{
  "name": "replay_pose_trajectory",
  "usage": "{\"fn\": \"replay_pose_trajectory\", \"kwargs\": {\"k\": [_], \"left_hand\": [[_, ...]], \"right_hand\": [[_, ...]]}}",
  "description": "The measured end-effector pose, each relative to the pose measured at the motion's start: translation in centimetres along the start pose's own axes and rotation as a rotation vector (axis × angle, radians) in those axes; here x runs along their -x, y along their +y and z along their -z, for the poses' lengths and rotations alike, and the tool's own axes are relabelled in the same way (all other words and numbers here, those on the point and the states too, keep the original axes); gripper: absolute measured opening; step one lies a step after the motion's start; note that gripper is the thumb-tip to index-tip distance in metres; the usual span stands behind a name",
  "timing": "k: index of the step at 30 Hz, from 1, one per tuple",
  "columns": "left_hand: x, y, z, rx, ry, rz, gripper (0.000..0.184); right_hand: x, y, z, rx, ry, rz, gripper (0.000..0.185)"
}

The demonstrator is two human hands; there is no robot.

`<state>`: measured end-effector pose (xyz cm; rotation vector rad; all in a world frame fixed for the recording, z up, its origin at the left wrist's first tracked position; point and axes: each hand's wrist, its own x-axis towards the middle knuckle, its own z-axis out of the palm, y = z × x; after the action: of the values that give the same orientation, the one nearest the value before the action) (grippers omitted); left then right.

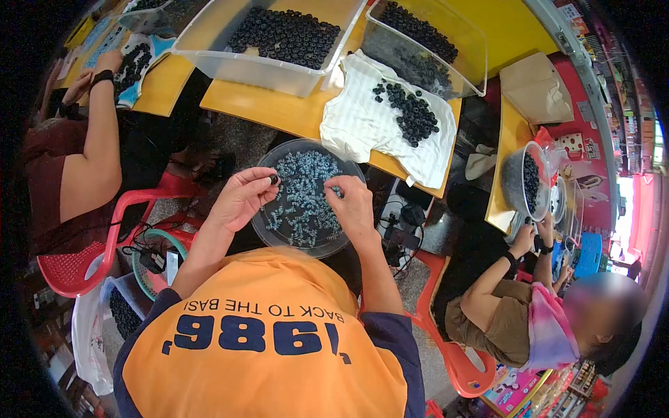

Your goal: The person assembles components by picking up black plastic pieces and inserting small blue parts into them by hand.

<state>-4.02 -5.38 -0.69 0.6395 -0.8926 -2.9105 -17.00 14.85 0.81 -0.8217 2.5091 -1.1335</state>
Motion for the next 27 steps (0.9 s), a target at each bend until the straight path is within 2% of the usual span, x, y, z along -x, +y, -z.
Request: {"fn": "replay_pose_trajectory", "kwargs": {"k": [4, 6, 7, 9, 15, 27], "left_hand": [[-0.1, -0.2, -0.1, -0.013, -0.015, 0.011, 0.021], [-0.1, -0.3, 0.0, -0.003, -0.023, 0.005, 0.020], [-0.1, -0.3, 0.0, -0.002, -0.022, 0.006, 0.020], [-0.1, -0.2, -0.1, 0.002, 0.012, 0.003, 0.020], [-0.1, -0.3, 0.3, -0.005, 0.012, 0.005, 0.020], [0.1, -0.5, 0.9, -0.009, -0.016, -0.004, 0.019]], "right_hand": [[-0.2, 0.2, 0.2, 0.007, 0.041, 0.039, 0.010], [-0.4, 1.0, 0.0, 0.088, 0.094, 0.192, 0.010], [-0.3, 1.1, 0.0, 0.088, 0.093, 0.190, 0.010], [0.0, 1.1, 0.0, 0.252, 0.107, 0.322, 0.010], [0.9, 0.8, -0.3, 0.298, -0.044, 0.337, 0.008], [1.2, 0.6, -1.5, 0.369, -0.130, 0.298, 0.009]]}}
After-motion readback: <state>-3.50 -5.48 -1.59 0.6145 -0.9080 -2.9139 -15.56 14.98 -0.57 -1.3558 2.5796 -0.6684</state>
